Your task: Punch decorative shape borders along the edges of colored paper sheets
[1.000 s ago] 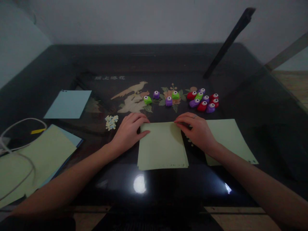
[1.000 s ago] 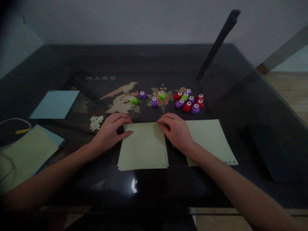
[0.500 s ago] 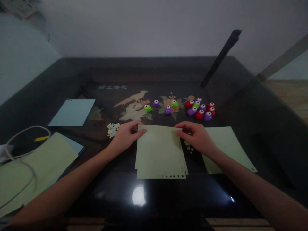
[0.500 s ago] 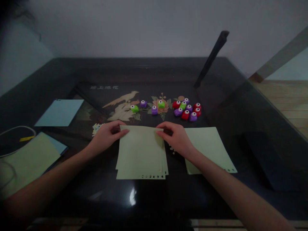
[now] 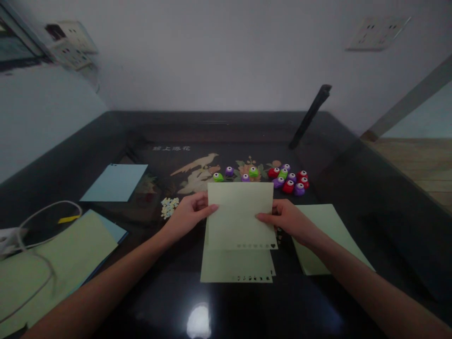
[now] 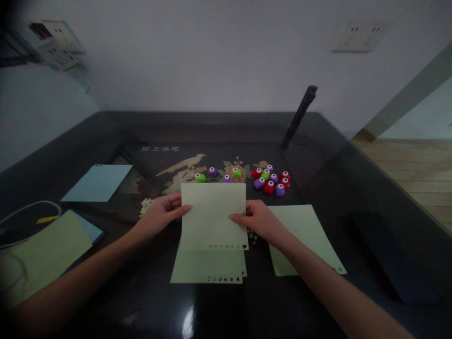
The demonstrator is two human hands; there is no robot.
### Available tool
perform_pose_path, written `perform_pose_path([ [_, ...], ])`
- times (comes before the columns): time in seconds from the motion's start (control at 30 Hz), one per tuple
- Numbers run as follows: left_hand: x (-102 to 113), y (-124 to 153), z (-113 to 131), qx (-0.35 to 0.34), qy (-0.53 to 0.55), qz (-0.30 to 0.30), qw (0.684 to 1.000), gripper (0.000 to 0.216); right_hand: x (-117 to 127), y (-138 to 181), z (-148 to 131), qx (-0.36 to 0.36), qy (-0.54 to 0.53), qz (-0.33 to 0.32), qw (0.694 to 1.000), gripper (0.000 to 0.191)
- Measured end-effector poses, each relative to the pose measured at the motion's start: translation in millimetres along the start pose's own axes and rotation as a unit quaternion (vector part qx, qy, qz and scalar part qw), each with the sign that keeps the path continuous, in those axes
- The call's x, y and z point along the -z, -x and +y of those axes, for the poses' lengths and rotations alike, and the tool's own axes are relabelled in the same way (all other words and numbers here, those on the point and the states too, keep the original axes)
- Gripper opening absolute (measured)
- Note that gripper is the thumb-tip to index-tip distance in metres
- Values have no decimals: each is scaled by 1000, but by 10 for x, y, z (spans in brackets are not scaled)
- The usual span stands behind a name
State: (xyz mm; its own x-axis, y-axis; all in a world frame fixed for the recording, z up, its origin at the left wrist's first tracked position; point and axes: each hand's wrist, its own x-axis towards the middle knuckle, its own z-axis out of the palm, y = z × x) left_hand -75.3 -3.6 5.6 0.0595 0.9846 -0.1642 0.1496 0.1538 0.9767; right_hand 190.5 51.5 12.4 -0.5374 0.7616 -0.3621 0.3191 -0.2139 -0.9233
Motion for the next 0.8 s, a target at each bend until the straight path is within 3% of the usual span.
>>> perform_pose_path([
  [0.13,-28,5,-16,7,-33,-41,999,25,33,5,-10,7,-8,35,999,29],
  [0.37,-76,5,50,-4,-62,17,998,20,44,58,-13,14,-23,33,999,29],
  [0.8,-183,-50,130,-29,-62,-6,998,22,92,137,-12,13,-28,67,997,26],
])
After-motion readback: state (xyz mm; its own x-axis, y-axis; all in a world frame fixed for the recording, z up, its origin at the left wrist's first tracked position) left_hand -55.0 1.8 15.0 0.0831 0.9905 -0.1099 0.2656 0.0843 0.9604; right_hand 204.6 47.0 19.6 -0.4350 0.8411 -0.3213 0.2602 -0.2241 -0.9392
